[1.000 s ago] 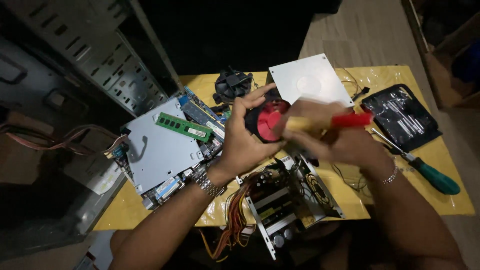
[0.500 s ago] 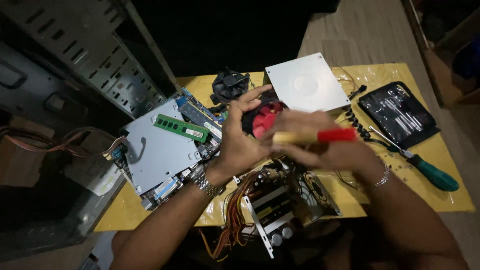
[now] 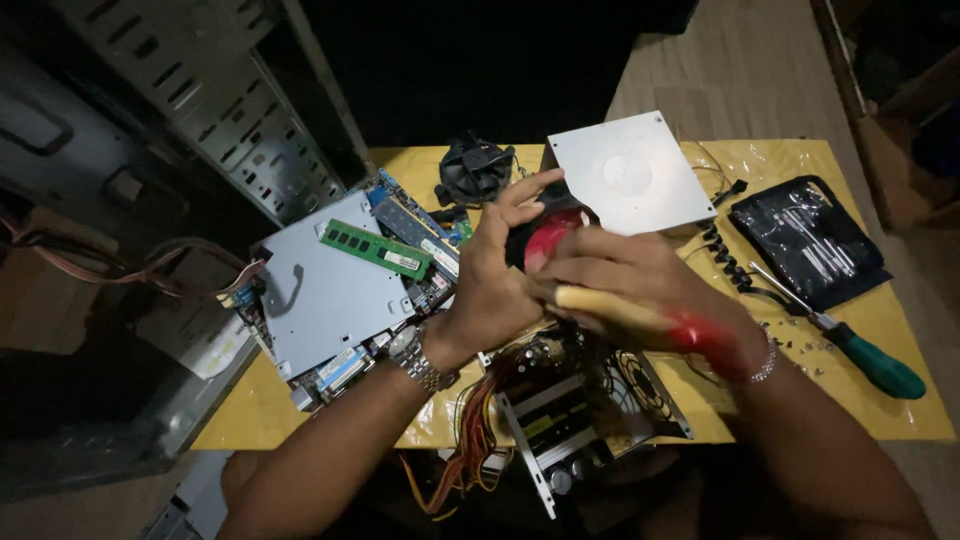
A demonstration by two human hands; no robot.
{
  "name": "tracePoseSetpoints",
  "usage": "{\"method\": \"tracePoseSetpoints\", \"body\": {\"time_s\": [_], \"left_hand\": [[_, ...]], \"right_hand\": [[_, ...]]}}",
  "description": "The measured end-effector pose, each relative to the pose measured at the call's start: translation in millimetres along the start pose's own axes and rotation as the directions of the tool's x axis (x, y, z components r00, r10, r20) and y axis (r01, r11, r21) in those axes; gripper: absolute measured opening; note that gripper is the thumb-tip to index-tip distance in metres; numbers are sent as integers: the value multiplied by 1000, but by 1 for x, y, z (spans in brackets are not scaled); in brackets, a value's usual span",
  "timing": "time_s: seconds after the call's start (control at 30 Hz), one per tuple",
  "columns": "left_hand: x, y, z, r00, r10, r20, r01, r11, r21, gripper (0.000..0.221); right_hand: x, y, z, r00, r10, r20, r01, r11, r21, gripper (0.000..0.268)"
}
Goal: Disassembling and cleaning a computer power supply unit using a screwdriver and a brush
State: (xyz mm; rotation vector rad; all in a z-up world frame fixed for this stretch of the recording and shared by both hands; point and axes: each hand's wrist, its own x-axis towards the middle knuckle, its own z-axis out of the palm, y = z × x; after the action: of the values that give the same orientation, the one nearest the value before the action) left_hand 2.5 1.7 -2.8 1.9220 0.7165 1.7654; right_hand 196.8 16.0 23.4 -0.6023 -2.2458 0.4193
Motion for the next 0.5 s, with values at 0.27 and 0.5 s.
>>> {"method": "tracePoseSetpoints", "body": {"time_s": [0.27, 0.5], "left_hand": [[-16, -38, -17, 916, 193, 353, -308, 900, 309, 56], [-24, -63, -12, 858, 327, 396, -505, 681, 531, 49]], "right_hand": [[6, -9, -25, 995, 101, 19, -100, 992, -71, 9], [27, -6, -34, 803, -83, 590, 320, 896, -309, 30]]}}
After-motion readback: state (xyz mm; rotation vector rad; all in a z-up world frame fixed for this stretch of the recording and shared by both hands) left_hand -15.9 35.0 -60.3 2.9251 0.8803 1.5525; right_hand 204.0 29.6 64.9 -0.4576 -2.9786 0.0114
